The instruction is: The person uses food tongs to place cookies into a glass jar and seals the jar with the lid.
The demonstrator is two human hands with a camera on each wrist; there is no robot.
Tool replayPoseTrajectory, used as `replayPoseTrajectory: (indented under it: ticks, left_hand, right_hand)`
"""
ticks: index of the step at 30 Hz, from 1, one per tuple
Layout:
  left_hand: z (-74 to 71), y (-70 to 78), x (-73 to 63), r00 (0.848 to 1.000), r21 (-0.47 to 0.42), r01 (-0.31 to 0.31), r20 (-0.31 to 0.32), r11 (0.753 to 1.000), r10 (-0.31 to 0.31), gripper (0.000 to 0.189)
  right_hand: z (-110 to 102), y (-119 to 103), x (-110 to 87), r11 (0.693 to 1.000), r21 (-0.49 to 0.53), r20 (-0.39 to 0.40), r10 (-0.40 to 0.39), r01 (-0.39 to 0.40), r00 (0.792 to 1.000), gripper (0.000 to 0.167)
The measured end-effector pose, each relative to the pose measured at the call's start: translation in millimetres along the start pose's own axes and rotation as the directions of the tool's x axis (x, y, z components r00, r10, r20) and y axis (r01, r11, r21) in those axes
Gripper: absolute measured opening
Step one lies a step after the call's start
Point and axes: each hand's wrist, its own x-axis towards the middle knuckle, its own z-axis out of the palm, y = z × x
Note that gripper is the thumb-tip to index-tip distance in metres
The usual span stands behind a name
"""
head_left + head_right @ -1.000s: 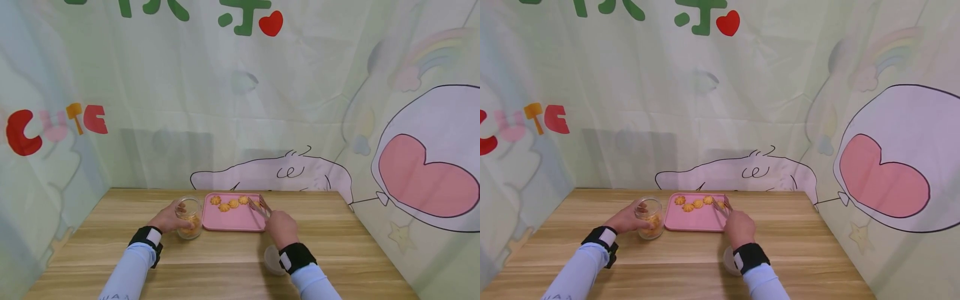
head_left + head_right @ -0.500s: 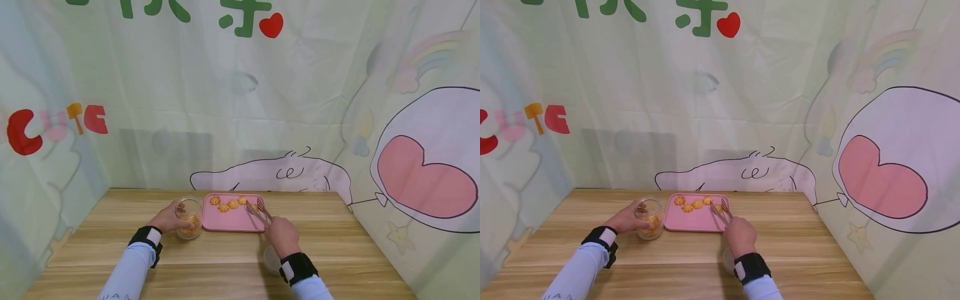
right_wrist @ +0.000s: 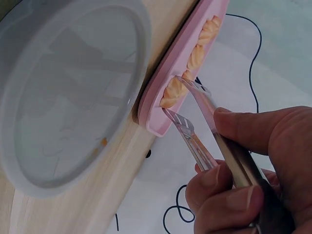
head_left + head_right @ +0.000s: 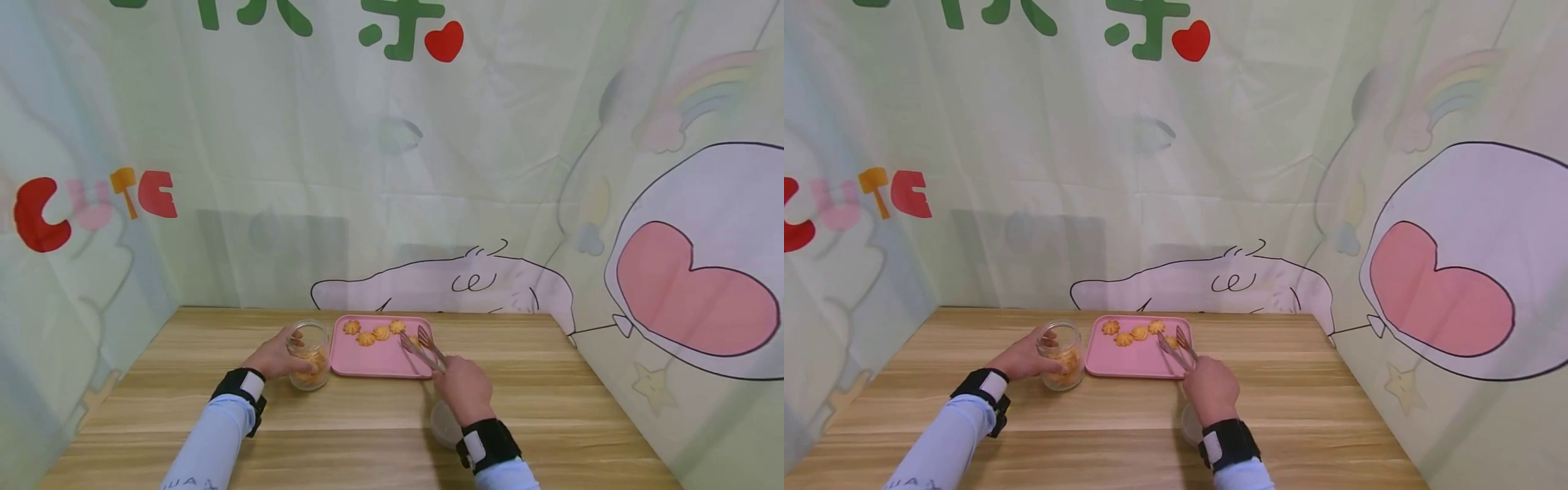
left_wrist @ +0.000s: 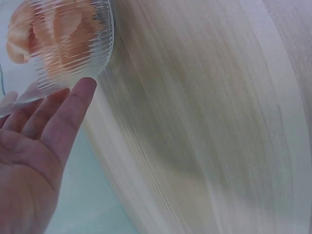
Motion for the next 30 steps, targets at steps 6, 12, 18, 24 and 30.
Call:
replayPoseTrajectory:
  ticks: [6, 12, 18, 24, 30]
  left_hand:
    - [0.7, -0.5, -0.4, 1.0, 0.003, 0.001, -0.003, 1.0, -0.001, 0.08]
    - [0.2, 0.2, -0.4, 1.0, 0.007, 0.008, -0.003, 1.0, -0.008, 0.08]
    - [0.8, -2.8, 1.7, 1.0, 0.004, 0.013, -0.003, 1.0, -0.013, 0.081]
    - [0.9, -4.5, 3.2, 1.0, 0.005, 0.001, -0.005, 1.0, -0.001, 0.082]
    - [0.8, -2.9, 2.0, 1.0, 0.006, 0.002, -0.006, 1.0, -0.002, 0.081]
  right_hand:
    - [0.9, 3.4, -0.1, 1.0, -0.013, -0.003, 0.01, -0.01, 1.0, 0.03]
    - [4.6, 5.7, -0.1, 1.0, -0.009, -0.025, 0.008, -0.008, 1.0, 0.037]
    - [2.9, 2.2, -1.4, 1.0, -0.008, -0.025, 0.016, -0.017, 1.0, 0.037]
    - [0.5, -2.4, -2.3, 1.0, 0.004, -0.023, 0.021, -0.021, 1.0, 0.039]
    - [-0.7, -6.2, -4.3, 1.0, 0.006, -0.033, 0.021, -0.021, 0.999, 0.042]
